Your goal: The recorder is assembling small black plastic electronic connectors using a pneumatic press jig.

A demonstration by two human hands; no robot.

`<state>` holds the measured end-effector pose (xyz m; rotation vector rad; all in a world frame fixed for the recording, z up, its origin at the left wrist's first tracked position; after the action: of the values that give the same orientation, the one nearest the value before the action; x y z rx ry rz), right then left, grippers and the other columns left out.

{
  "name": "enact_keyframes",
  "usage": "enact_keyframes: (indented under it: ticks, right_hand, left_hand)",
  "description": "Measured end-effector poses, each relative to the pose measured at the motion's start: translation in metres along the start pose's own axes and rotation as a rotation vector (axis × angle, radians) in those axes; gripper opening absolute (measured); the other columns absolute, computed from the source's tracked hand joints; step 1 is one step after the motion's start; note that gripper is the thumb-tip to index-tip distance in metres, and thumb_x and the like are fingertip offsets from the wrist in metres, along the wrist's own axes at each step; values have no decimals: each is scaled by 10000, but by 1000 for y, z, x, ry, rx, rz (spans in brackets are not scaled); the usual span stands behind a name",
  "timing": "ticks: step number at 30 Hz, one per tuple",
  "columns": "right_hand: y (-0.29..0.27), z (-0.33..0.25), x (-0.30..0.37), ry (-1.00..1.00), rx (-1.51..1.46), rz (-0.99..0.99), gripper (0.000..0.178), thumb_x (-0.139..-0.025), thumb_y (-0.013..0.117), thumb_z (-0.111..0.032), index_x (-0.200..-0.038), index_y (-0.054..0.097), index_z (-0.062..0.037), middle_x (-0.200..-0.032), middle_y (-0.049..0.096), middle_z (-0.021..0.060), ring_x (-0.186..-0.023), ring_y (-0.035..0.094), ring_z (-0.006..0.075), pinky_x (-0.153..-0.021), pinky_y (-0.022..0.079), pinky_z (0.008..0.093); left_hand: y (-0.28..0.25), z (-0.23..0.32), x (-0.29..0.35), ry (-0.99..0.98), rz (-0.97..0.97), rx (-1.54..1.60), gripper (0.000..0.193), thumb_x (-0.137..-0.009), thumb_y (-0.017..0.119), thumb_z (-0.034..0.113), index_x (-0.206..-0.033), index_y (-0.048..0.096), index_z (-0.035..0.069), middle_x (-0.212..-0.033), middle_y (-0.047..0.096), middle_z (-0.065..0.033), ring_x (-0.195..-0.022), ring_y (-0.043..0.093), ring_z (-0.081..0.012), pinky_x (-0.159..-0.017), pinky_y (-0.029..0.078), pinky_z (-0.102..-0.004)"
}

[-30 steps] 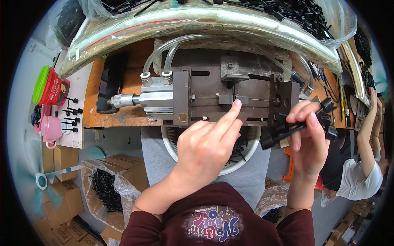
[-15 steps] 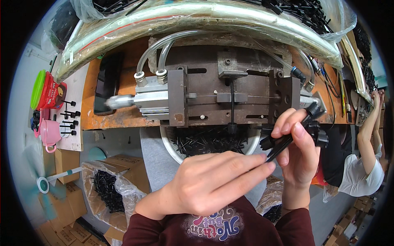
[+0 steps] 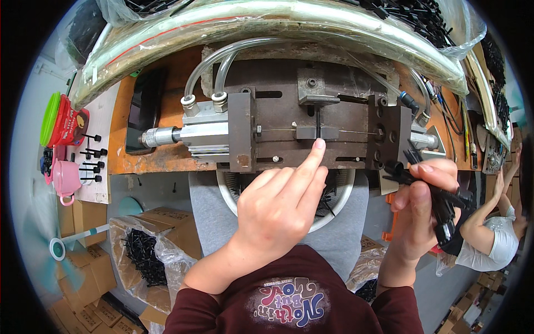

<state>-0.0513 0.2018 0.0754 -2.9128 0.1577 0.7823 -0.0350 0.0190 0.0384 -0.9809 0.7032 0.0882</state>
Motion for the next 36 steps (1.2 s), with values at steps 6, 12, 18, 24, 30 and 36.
enact_keyframes:
  ticks: [6,12,18,24,30,36]
  right_hand:
    - [-5,-1,7,-150,123,-4,280,-772,819,-11,-955,609,-40,-975,687,148,-711,675,173,-661,577,282]
    - [10,-17,22,-453,540,-192,355,-688,812,33,-1023,712,-27,-1062,670,130,-801,684,211,-651,559,282]
    - [33,-17,32,-629,573,-314,311,-710,765,4,-1020,737,9,-1116,685,151,-708,665,198,-628,562,299]
    - [32,-7,24,-523,557,-290,321,-709,744,20,-1030,740,16,-1082,698,148,-703,669,198,-637,566,290]
    - [38,1,31,-454,378,-333,297,-740,723,-51,-1029,727,18,-1074,707,161,-743,701,223,-620,563,289]
    - [43,2,24,-382,271,-381,296,-745,724,-33,-1037,716,14,-1035,718,160,-825,721,257,-666,580,303]
  left_hand:
    - [-3,0,-7,-33,-72,-28,258,-709,805,129,-940,721,51,-1184,706,-103,-683,664,-171,-619,503,-269]
    - [-12,-2,-8,-112,-98,406,351,-691,848,122,-1014,733,43,-1150,715,-118,-742,700,-174,-632,541,-265]
    - [-32,12,-7,-3,-87,703,386,-671,875,93,-1030,742,41,-929,743,-111,-772,722,-215,-632,574,-279]
    - [-38,6,-6,-171,47,624,214,-683,837,43,-877,751,22,-912,744,-119,-777,726,-229,-679,588,-297]
    - [-27,6,-3,-77,-11,794,207,-707,763,-66,-900,752,9,-859,743,-122,-764,722,-223,-667,580,-291]
    - [-19,-3,-3,-105,69,929,267,-620,672,-124,-833,733,25,-774,700,-83,-678,669,-190,-623,525,-284]
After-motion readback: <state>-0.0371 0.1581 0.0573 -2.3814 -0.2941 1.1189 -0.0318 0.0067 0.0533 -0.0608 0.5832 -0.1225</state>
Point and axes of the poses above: each hand's wrist, its own x-axis away from the middle knuckle, its own y-axis out of the palm, z = x × y, the point moved 6 cm from there along -x, towards the middle knuckle
